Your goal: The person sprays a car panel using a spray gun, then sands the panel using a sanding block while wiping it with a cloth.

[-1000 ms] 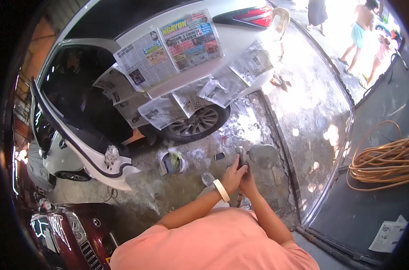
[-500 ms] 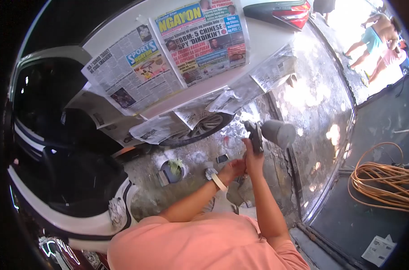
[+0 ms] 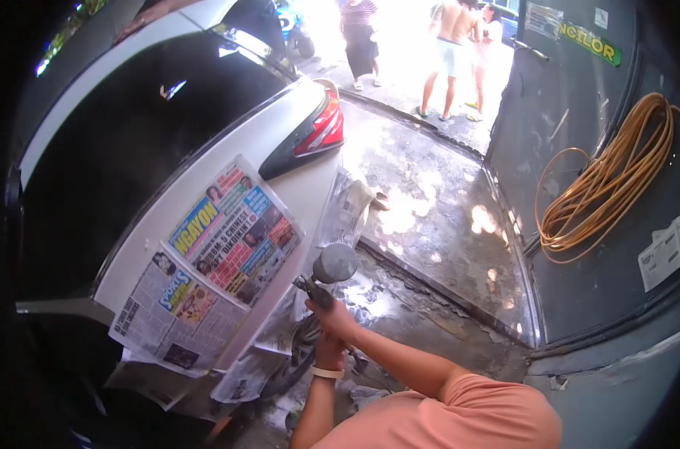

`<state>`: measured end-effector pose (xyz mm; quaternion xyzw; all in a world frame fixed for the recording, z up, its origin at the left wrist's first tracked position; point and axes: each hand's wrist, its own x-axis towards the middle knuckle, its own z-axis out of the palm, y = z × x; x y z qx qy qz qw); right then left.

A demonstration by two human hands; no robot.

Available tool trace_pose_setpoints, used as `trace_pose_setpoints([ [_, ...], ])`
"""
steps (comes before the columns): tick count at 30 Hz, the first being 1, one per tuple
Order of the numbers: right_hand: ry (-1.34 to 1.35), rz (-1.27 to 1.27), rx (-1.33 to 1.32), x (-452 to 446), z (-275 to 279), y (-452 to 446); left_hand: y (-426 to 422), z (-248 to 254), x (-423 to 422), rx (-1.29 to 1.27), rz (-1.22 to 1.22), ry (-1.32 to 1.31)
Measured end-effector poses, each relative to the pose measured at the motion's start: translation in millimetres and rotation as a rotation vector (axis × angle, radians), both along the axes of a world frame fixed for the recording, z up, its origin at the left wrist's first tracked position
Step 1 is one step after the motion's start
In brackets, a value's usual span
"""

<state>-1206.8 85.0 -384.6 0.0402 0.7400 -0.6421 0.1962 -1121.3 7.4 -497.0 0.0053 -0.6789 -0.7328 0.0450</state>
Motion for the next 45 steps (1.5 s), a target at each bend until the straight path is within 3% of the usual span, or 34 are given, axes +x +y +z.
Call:
trace_pose_setpoints([
  [2, 0.102, 0.007, -0.011, -6.7, 9.5, 1.9, -7.1, 5.1, -10.7, -0.735, -0.027, 0.383],
  [5, 0.24, 0.001, 0.028, -19.2, 4.2, 7.0, 4.1, 11.6, -21.5, -0.787, 0.012, 0.499],
  [6, 0.166, 0.036, 0.024, -24.1, 4.3, 12.3, 6.9, 8.9, -26.7, -0.876, 0.012, 0.527],
  [8, 0.023, 0.118, 0.017, -35.4, 32.8, 26.9, 28.2, 4.6, -35.9, -0.27, 0.08, 0.17],
  [10, 0.113, 0.122, -0.014, -51.2, 18.8, 33.9, 45.1, 3.7, -46.5, 0.038, 0.124, -0.021],
  [13, 0.115, 0.108, -0.119, -67.8, 30.1, 58.1, 67.4, 14.2, -66.8, -0.039, 0.134, -0.072],
  [15, 0.072, 0.097, -0.195, -81.1, 36.3, 72.4, 80.7, 25.7, -73.2, -0.213, 0.11, -0.119],
  [16, 0.056, 0.1, -0.225, -90.2, 29.5, 75.6, 92.6, 27.4, -82.1, -0.429, 0.198, -0.011],
  [19, 0.001, 0.158, -0.293, -113.1, 15.3, 84.4, 124.0, 46.3, -97.5, 0.671, 0.385, -0.276],
  [20, -0.019, 0.186, -0.309, -117.7, 16.3, 88.3, 135.0, 65.8, -103.0, 0.586, 0.448, -0.337],
  [26, -0.039, 0.328, -0.253, -137.9, 23.1, 100.7, 152.4, 81.1, -121.8, 0.62, 0.507, -0.343],
  [33, 0.022, 0.298, -0.307, -141.2, 0.7, 96.8, 138.6, 48.5, -119.8, 0.629, 0.437, -0.396],
  [39, -0.059, 0.281, -0.271, -126.9, 21.1, 107.4, 117.0, 9.3, -102.6, 0.711, 0.295, -0.321],
  [43, 0.103, 0.147, -0.286, -102.1, -6.6, 86.1, 96.5, -1.8, -89.0, 0.683, 0.228, -0.312],
  [45, 0.093, 0.04, -0.269, -85.0, -2.9, 76.2, 94.2, 20.4, -78.4, 0.569, 0.212, -0.335],
])
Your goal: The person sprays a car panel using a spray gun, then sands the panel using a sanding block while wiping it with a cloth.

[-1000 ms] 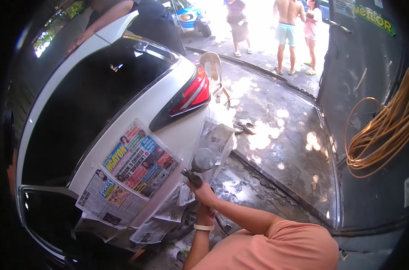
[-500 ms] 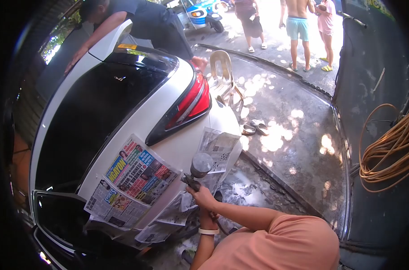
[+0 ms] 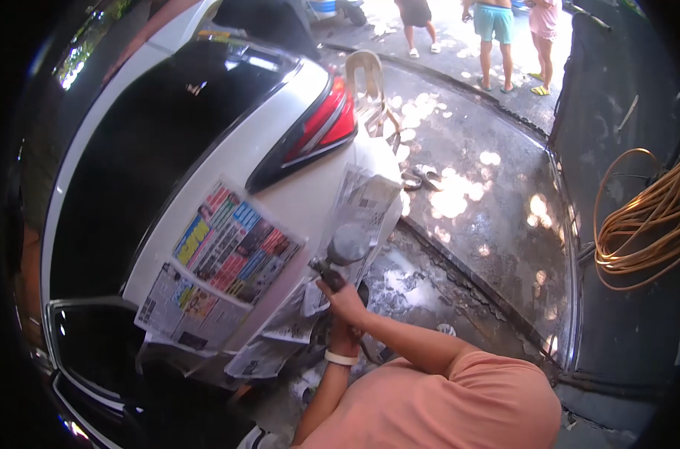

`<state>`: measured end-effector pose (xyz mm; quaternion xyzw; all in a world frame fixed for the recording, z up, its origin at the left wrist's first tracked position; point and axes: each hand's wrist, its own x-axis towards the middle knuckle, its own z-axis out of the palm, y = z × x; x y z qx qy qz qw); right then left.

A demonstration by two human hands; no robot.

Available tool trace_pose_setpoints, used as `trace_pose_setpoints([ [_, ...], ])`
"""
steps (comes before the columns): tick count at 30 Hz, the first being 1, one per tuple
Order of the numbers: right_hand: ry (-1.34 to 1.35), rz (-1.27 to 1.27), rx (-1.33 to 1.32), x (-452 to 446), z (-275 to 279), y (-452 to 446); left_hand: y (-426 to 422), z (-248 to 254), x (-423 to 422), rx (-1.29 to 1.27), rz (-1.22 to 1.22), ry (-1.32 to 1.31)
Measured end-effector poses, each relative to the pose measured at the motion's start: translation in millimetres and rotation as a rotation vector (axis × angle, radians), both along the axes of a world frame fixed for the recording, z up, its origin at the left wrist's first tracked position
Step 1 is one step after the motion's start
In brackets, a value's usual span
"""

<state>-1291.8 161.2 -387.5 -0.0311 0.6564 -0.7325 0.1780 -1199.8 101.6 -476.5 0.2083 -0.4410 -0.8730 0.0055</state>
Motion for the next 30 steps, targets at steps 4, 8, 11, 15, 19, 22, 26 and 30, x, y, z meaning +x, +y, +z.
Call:
trace_pose_setpoints([
  [4, -0.051, 0.044, -0.01, 17.3, -22.0, -20.3, -18.3, 4.7, 21.1, -0.662, -0.193, 0.186],
  [8, -0.084, 0.016, 0.046, 33.9, 0.4, -22.5, -35.3, -32.8, 32.3, -0.308, -0.215, 0.177],
  [11, 0.02, 0.042, 0.175, 33.6, -3.3, -24.1, -44.1, -56.7, 33.6, 0.142, -0.279, 0.138],
  [15, 0.111, 0.058, 0.244, 32.4, -9.9, -23.9, -32.5, -39.5, 29.1, 0.251, -0.188, 0.061],
  [19, 0.099, 0.119, 0.261, 24.6, -10.2, -15.9, -19.7, -12.5, 24.0, 0.19, -0.128, 0.036],
  [22, 0.103, 0.116, 0.255, 16.7, -17.4, -13.4, -20.7, -27.7, 18.6, 0.24, -0.15, -0.004],
  [26, 0.27, 0.056, 0.298, 12.6, -24.2, -11.0, -19.0, -36.0, 13.0, 0.237, -0.151, 0.0],
  [30, 0.143, 0.13, 0.335, 10.6, -13.0, -2.6, -17.2, -36.7, 8.7, 0.194, -0.148, -0.021],
])
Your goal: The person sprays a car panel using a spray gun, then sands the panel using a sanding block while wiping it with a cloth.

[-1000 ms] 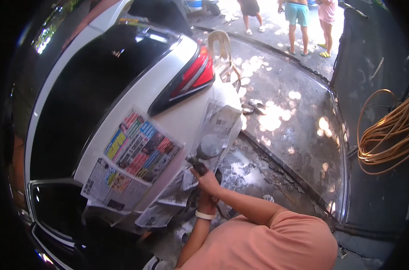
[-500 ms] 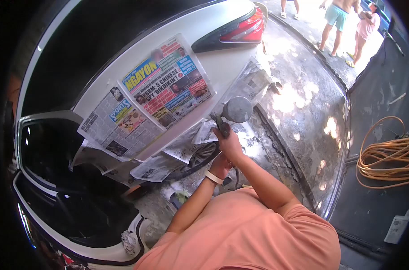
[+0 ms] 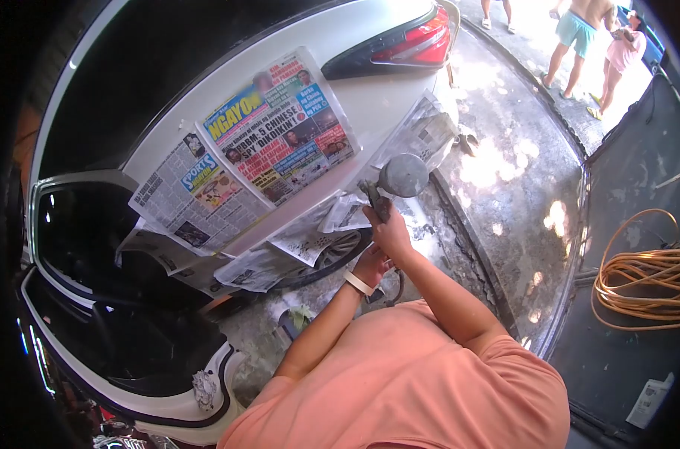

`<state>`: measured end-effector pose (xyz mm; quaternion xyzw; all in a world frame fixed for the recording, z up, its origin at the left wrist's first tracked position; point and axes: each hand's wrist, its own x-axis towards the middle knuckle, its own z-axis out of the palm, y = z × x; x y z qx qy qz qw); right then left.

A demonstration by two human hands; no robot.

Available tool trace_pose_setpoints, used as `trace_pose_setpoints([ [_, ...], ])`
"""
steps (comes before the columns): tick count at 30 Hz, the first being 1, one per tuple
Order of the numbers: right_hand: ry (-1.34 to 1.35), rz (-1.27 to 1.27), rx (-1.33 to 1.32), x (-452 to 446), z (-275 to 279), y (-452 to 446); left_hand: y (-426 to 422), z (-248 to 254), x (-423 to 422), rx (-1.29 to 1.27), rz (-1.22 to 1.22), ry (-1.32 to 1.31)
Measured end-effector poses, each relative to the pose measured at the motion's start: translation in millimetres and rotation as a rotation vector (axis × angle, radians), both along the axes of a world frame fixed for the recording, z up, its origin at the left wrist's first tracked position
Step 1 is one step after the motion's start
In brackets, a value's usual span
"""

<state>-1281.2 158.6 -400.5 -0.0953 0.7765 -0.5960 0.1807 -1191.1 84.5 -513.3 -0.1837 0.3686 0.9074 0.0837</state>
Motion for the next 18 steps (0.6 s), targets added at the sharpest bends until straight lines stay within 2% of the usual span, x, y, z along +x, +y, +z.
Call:
trace_pose_setpoints([
  [1, -0.101, 0.009, 0.005, 1.7, 10.8, 2.6, 0.5, 1.8, -1.5, -0.007, -0.005, -0.004],
  [4, 0.036, -0.022, -0.007, -1.2, -6.3, 5.1, 3.6, 5.9, -3.1, -0.044, -0.027, 0.02],
  [7, 0.015, -0.025, -0.013, -3.0, -6.8, 11.0, 8.9, 11.6, -4.6, -0.101, -0.042, 0.003],
  [10, 0.126, -0.049, -0.087, -6.8, -17.5, 12.6, 12.6, 22.7, -4.1, -0.132, -0.048, -0.003],
  [13, 0.016, 0.004, -0.102, -10.4, -12.4, 16.0, 13.3, 21.9, -5.7, -0.153, -0.03, -0.023],
  [18, -0.021, 0.037, -0.071, -11.5, -3.8, 16.9, 9.4, 9.9, -6.8, -0.091, -0.052, -0.031],
])
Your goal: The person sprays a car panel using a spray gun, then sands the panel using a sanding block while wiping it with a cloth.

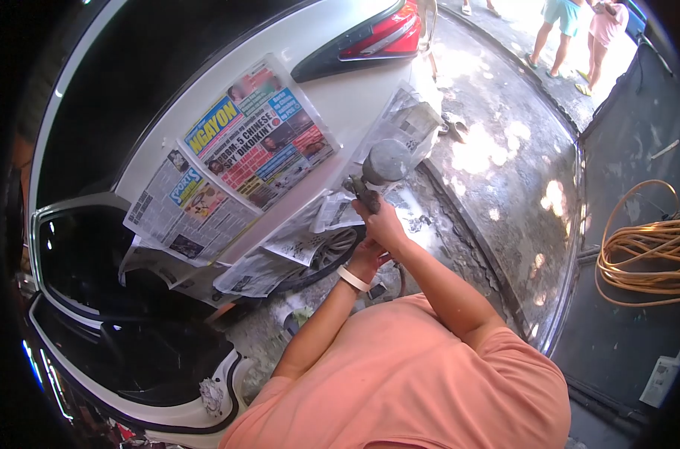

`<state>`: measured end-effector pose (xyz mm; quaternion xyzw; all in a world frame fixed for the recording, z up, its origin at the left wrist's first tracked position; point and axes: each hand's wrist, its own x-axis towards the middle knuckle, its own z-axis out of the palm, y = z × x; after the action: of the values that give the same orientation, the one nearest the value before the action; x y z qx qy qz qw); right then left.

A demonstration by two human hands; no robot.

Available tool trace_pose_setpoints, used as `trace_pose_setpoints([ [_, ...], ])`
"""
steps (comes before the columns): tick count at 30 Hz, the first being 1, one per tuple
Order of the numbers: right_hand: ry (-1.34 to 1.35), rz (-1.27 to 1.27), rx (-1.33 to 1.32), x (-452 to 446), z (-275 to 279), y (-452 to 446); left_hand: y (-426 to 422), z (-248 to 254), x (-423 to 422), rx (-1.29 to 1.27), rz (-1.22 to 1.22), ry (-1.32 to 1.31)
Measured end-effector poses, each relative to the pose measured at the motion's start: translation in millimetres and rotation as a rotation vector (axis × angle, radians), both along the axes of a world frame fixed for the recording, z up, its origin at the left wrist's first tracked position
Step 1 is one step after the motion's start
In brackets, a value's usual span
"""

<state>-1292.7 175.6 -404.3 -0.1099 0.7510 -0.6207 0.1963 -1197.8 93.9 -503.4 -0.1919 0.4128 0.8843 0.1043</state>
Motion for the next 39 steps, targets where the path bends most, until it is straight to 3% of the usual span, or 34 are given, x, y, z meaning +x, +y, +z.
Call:
trace_pose_setpoints([
  [4, 0.101, -0.05, 0.054, -2.0, -8.4, 0.0, 1.5, 14.1, -1.5, 0.09, 0.012, 0.03],
  [7, 0.241, -0.123, 0.037, -7.1, -20.5, 0.1, 0.7, -2.3, -8.3, -0.151, -0.083, 0.178],
  [10, 0.011, -0.108, 0.036, -6.5, -1.0, 6.6, 0.5, -2.2, -12.9, 0.054, -0.063, 0.063],
  [13, -0.038, -0.125, 0.031, -6.9, 0.3, 5.5, 0.7, 1.8, -14.6, 0.007, -0.068, 0.065],
  [16, 0.13, -0.134, 0.055, -4.8, 1.0, 4.9, 1.0, 11.6, -12.3, -0.023, -0.064, 0.057],
  [19, -0.053, -0.029, 0.01, -2.0, 16.0, 10.7, 4.0, 19.5, -9.2, 0.015, -0.033, 0.053],
  [25, 0.087, -0.054, 0.064, -11.3, -2.2, 6.6, 4.4, 20.9, -13.6, -0.006, -0.035, 0.042],
  [39, 0.076, -0.086, 0.04, -5.2, 5.6, -3.7, -6.7, 5.2, -18.8, -0.028, 0.049, 0.027],
])
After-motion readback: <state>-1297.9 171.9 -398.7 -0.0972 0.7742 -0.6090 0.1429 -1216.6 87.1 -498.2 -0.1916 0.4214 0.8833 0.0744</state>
